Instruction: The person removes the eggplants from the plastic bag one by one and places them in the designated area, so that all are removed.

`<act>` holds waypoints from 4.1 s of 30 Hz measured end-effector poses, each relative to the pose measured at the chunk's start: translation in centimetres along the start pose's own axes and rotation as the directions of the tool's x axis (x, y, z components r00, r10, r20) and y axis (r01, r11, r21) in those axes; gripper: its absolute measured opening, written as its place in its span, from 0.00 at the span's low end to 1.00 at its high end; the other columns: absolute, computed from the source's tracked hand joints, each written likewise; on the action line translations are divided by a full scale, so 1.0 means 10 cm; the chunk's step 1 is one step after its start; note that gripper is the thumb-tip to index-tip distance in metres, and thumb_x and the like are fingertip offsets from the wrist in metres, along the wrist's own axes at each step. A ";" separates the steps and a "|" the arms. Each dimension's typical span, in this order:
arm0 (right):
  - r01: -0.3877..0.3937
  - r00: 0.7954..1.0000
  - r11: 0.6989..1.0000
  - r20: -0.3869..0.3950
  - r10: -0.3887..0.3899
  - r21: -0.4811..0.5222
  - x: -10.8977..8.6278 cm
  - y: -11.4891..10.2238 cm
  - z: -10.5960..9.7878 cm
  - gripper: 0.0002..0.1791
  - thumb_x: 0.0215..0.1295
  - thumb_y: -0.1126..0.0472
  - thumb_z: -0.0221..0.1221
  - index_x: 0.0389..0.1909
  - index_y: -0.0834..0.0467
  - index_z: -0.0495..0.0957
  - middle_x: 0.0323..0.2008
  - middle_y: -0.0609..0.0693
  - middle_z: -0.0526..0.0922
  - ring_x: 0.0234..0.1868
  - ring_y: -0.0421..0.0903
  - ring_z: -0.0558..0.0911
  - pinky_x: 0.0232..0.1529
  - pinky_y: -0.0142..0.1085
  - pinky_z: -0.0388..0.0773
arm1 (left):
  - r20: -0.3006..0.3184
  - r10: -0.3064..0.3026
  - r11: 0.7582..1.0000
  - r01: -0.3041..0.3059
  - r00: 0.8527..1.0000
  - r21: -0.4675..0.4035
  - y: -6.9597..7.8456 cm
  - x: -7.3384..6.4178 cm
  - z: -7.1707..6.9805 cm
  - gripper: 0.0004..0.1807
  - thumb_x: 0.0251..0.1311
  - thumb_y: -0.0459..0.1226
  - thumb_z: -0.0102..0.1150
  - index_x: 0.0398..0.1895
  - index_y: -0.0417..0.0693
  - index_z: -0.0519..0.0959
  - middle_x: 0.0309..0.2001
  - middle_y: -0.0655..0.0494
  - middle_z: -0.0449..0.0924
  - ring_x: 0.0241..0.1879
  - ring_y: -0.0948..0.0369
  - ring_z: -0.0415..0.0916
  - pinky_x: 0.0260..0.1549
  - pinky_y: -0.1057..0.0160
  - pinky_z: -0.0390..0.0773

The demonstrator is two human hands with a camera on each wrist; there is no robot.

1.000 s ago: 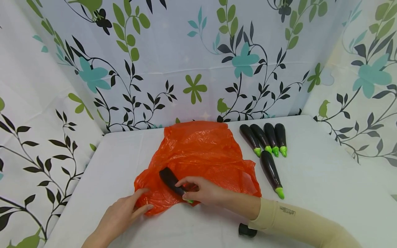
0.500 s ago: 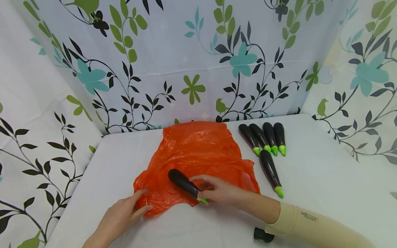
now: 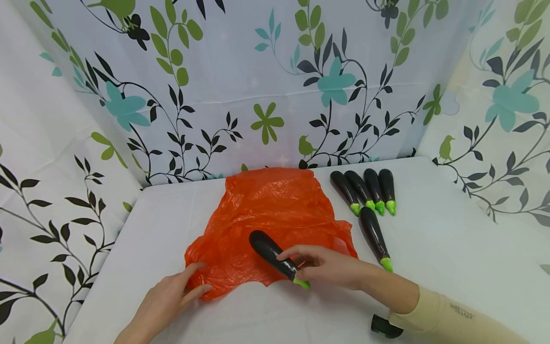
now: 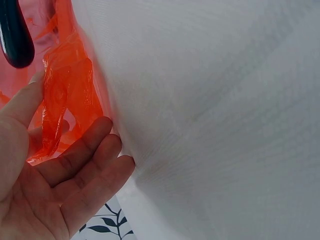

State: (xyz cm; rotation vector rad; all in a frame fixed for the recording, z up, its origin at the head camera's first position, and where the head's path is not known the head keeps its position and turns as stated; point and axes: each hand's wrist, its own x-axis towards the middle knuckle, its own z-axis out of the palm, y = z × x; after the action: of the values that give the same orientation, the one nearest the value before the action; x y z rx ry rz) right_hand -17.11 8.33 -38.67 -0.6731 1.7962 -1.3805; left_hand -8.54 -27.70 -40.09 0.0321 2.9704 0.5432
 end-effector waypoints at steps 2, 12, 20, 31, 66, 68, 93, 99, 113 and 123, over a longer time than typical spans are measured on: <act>0.015 1.000 0.999 0.021 -0.015 -0.028 -0.07 -0.01 -0.02 0.23 0.68 0.61 0.58 0.62 0.42 0.74 0.57 0.50 0.75 0.57 0.53 0.72 0.51 0.44 0.74 | 0.001 0.003 1.000 -0.003 1.000 -0.004 0.00 0.00 0.00 0.32 0.55 0.57 0.65 0.58 0.51 0.76 0.34 0.63 0.80 0.30 0.63 0.74 0.34 0.54 0.80; 0.158 0.979 0.973 0.155 -0.132 -0.168 -0.40 -0.04 -0.08 0.22 0.69 0.61 0.58 0.62 0.43 0.74 0.51 0.49 0.77 0.49 0.49 0.76 0.45 0.37 0.78 | -0.003 0.007 1.000 -0.007 1.000 0.005 0.00 0.00 0.00 0.32 0.55 0.56 0.66 0.59 0.50 0.76 0.34 0.62 0.80 0.29 0.63 0.74 0.33 0.55 0.80; 0.209 0.975 0.960 0.111 -0.191 -0.187 -0.67 -0.19 -0.10 0.19 0.69 0.61 0.58 0.60 0.47 0.74 0.54 0.51 0.76 0.49 0.51 0.78 0.43 0.40 0.81 | 0.001 0.006 1.000 -0.006 1.000 -0.005 0.00 0.02 0.00 0.33 0.55 0.57 0.66 0.59 0.50 0.76 0.37 0.61 0.81 0.30 0.62 0.75 0.35 0.52 0.81; 0.319 0.906 0.909 -0.193 -0.376 -0.270 -1.00 -0.42 -0.31 0.21 0.69 0.68 0.57 0.61 0.55 0.71 0.53 0.63 0.71 0.48 0.51 0.78 0.44 0.38 0.81 | -0.003 0.010 1.000 -0.010 1.000 -0.008 -0.01 0.01 0.01 0.33 0.55 0.57 0.66 0.59 0.50 0.75 0.36 0.60 0.81 0.30 0.62 0.75 0.34 0.52 0.81; -0.165 0.804 0.902 -0.584 -0.112 -0.399 -1.19 0.33 -1.20 0.32 0.69 0.52 0.60 0.70 0.53 0.61 0.61 0.66 0.69 0.56 0.62 0.75 0.47 0.51 0.79 | -0.001 0.004 1.000 -0.004 1.000 -0.006 -0.02 0.00 0.02 0.33 0.54 0.57 0.66 0.60 0.50 0.75 0.33 0.63 0.79 0.30 0.62 0.74 0.35 0.52 0.81; -0.188 0.807 0.897 -0.584 -0.092 -0.401 -1.21 0.38 -1.22 0.32 0.69 0.52 0.60 0.70 0.54 0.61 0.60 0.65 0.70 0.55 0.61 0.76 0.47 0.50 0.79 | -0.004 0.004 1.000 -0.004 1.000 -0.004 -0.02 0.00 0.02 0.33 0.54 0.57 0.66 0.59 0.50 0.75 0.32 0.64 0.79 0.30 0.62 0.74 0.35 0.52 0.80; -0.303 0.862 0.862 -0.503 0.066 -0.406 -1.31 0.76 -1.25 0.29 0.64 0.58 0.64 0.65 0.55 0.66 0.55 0.66 0.73 0.49 0.57 0.80 0.47 0.53 0.78 | -0.006 0.009 1.000 -0.009 1.000 -0.005 -0.01 0.00 0.01 0.32 0.55 0.56 0.67 0.59 0.51 0.75 0.31 0.64 0.78 0.28 0.63 0.72 0.32 0.55 0.80; -0.284 0.877 0.859 -0.477 0.053 -0.427 -1.31 0.77 -1.23 0.28 0.63 0.61 0.64 0.63 0.56 0.68 0.53 0.64 0.74 0.47 0.54 0.79 0.46 0.50 0.79 | -0.005 0.008 1.000 -0.008 1.000 -0.011 -0.01 0.01 0.01 0.32 0.54 0.56 0.66 0.59 0.50 0.75 0.31 0.64 0.78 0.28 0.63 0.72 0.32 0.55 0.80; -0.259 0.892 0.832 -0.453 0.011 -0.490 -1.28 0.78 -1.23 0.27 0.63 0.61 0.64 0.63 0.56 0.70 0.54 0.65 0.72 0.44 0.51 0.78 0.41 0.41 0.80 | -0.030 0.014 1.000 -0.014 0.999 0.007 0.00 -0.03 0.00 0.30 0.55 0.55 0.67 0.58 0.53 0.76 0.32 0.64 0.79 0.29 0.64 0.74 0.31 0.57 0.78; -0.276 0.873 0.818 -0.488 -0.006 -0.505 -1.31 0.80 -1.24 0.28 0.62 0.58 0.65 0.64 0.54 0.71 0.57 0.66 0.68 0.47 0.53 0.78 0.42 0.45 0.80 | -0.012 0.009 1.000 -0.009 1.000 0.010 0.00 -0.02 0.00 0.31 0.55 0.56 0.66 0.59 0.52 0.76 0.28 0.66 0.76 0.27 0.63 0.71 0.31 0.57 0.78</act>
State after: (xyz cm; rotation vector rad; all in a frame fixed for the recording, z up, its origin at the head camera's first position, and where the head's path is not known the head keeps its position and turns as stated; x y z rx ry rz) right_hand -19.46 27.71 -41.55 -0.4968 2.6477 -0.9473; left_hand -8.35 -27.71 -40.01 0.0428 2.9864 0.5310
